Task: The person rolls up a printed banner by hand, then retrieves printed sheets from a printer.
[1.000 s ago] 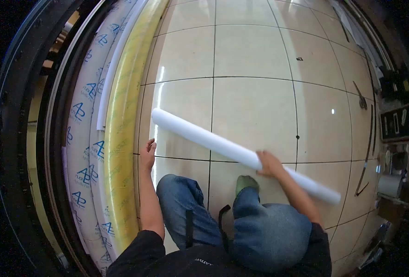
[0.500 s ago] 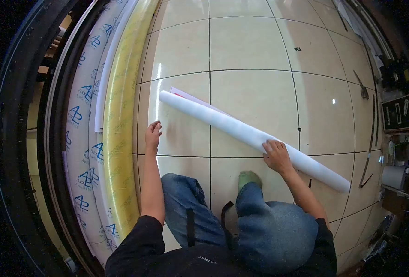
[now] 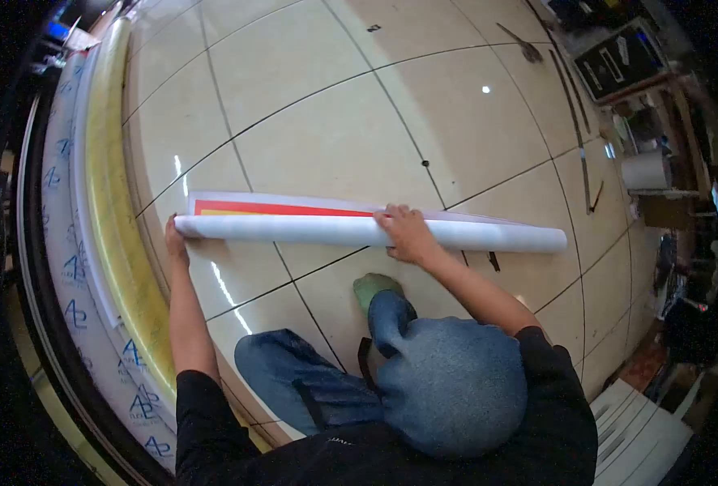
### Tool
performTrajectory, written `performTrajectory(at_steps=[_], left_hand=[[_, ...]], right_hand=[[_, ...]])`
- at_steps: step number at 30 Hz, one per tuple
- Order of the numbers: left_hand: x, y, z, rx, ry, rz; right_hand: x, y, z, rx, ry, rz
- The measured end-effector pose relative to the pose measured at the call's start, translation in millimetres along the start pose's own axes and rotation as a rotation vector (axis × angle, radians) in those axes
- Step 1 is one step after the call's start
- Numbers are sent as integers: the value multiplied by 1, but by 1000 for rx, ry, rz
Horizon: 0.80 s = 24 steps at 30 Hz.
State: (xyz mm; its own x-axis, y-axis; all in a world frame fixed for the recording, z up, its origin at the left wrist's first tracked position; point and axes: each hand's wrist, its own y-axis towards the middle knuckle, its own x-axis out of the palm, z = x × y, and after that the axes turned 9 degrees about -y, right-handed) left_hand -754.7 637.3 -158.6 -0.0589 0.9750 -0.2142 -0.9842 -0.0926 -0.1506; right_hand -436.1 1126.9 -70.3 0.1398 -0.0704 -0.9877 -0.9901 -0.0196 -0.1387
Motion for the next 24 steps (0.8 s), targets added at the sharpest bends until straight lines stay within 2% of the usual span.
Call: performTrajectory(at_steps=[1, 2, 3, 4, 5, 6, 7, 8, 9, 10, 11, 12, 13, 14, 15, 16, 18, 19, 20, 22, 24], left_hand=[[-2, 6, -4, -7, 44, 12], [-19, 30, -30, -16, 83, -58], [-31, 49, -60, 442, 638, -90], [1, 18, 1, -14, 483, -17], [18, 10, 38, -16, 470, -44], [26, 4, 66, -109, 714, -164], [30, 4, 77, -196, 961, -278], [36, 5, 80, -190, 962, -286], [41, 9, 83, -252, 1138, -333], [43, 13, 86, -315, 1311, -371], [46, 12, 86, -309, 1309, -359], [49, 7, 83, -172, 1178, -221], [48, 6, 75, -39, 1045, -82], [46, 7, 65, 188, 1003, -58], [50, -4, 69, 316, 934, -40], [57, -19, 79, 369, 805, -63], [57, -33, 64, 491, 713, -92], [71, -54, 77, 417, 631, -83], [79, -63, 65, 481, 621, -71], [108, -89, 82, 611, 676, -304], [149, -118, 108, 560, 936, -448]], right_hand=[[6, -4, -4, 0, 65, -117], [33, -12, -9, -14, -61, 178], [40, -17, -15, 21, -73, 163], [43, -19, -19, 12, -113, 218], [43, -20, -19, -5, -153, 272], [43, -22, -19, 11, -160, 260], [41, -21, -20, 7, -138, 218], [37, -20, -20, 1, -114, 181], [30, -20, -20, 5, -114, 187], [22, -17, -19, 20, -54, 38], [15, -13, -18, 31, 7, -109], [12, -5, -11, 23, 6, -98], [10, 9, 5, -42, 158, -235], [9, 25, 21, -116, 311, -376], [7, 39, 37, -100, 268, -294], [10, 46, 53, -37, 187, -97], [18, 65, 78, 128, 286, 158], [8, 70, 81, 63, 277, 34], [-6, 78, 82, -10, 255, -83], [-15, 87, 76, -19, 61, 9], [-17, 98, 72, 34, -15, -34]])
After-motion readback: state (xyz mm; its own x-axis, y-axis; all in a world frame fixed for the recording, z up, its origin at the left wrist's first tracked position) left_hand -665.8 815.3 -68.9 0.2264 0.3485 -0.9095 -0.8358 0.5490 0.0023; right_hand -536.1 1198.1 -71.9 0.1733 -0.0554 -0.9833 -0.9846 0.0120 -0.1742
